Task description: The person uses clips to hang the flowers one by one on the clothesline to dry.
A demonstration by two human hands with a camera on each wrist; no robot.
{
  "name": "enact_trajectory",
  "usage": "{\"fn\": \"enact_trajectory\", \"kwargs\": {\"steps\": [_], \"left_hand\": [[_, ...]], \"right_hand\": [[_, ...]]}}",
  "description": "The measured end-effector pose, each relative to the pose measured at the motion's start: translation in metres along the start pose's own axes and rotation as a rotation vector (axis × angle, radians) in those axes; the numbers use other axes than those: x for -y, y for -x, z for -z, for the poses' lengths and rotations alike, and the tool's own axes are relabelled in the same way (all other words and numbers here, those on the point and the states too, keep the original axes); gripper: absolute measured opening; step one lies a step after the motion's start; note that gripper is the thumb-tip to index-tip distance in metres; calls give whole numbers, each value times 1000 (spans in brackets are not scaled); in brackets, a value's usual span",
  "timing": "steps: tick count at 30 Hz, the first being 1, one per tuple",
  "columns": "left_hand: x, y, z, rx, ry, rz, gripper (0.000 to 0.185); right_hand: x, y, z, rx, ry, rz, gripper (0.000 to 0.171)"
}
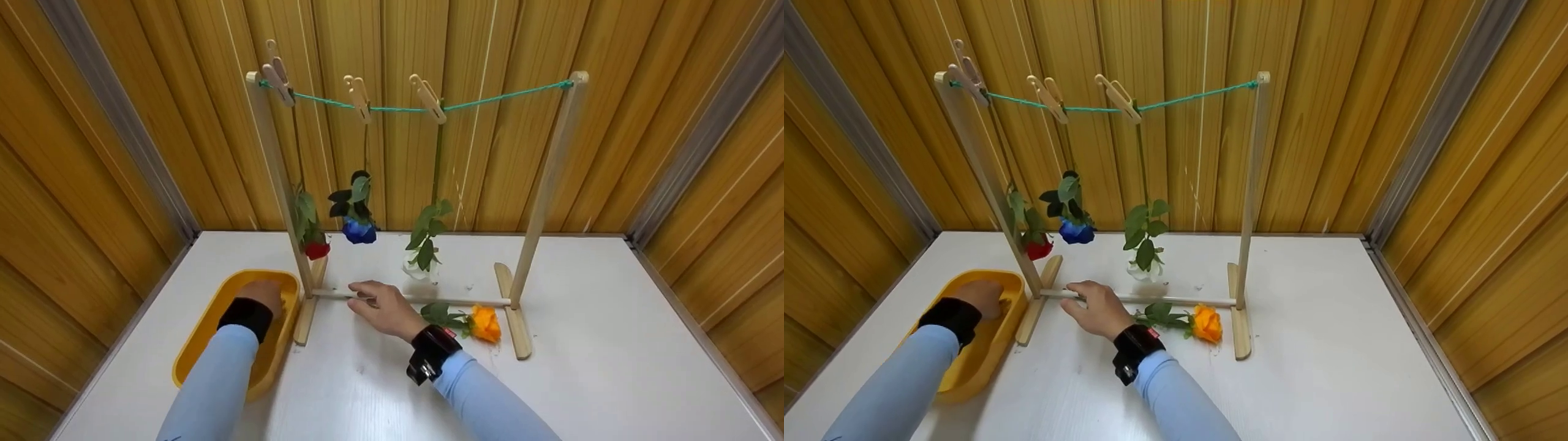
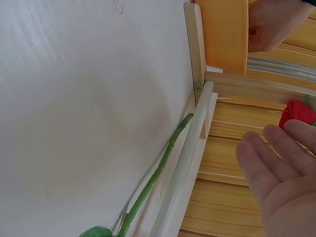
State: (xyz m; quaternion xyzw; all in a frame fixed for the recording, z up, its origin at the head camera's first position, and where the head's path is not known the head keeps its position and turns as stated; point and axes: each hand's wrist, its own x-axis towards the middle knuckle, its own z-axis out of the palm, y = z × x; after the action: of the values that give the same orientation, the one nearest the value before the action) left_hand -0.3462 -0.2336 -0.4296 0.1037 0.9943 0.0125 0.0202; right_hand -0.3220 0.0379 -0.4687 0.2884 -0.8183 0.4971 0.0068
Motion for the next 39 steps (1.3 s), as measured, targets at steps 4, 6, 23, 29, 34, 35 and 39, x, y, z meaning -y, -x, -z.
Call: {"fn": "enact_trajectory", "kwargs": {"steps": [4,6,23,29,34,35,39], "left_hand": [[2,3,1,0,35,21,15],[3,5,3,-17,55,32,16],[-42,59,45,-387,72,-123,15],[-74,68,42,-290,209,-198,20],[-87,68,34,-325,201,-315,17],[-89,68,33,-330,202,-339,17],[-95,68,29,-322,220,-412,18]], "right_hand": [[0,2,2,-3,-11,-2,42],[0,3,3,-4,-16,-3,42],[3,6,2,-28,-28,11,39],[7,5,2,-45,-41,20,37],[7,5,4,-68,-7,45,33],[7,6,5,-71,-2,46,33],[6,8,6,-71,-11,52,31]]}}
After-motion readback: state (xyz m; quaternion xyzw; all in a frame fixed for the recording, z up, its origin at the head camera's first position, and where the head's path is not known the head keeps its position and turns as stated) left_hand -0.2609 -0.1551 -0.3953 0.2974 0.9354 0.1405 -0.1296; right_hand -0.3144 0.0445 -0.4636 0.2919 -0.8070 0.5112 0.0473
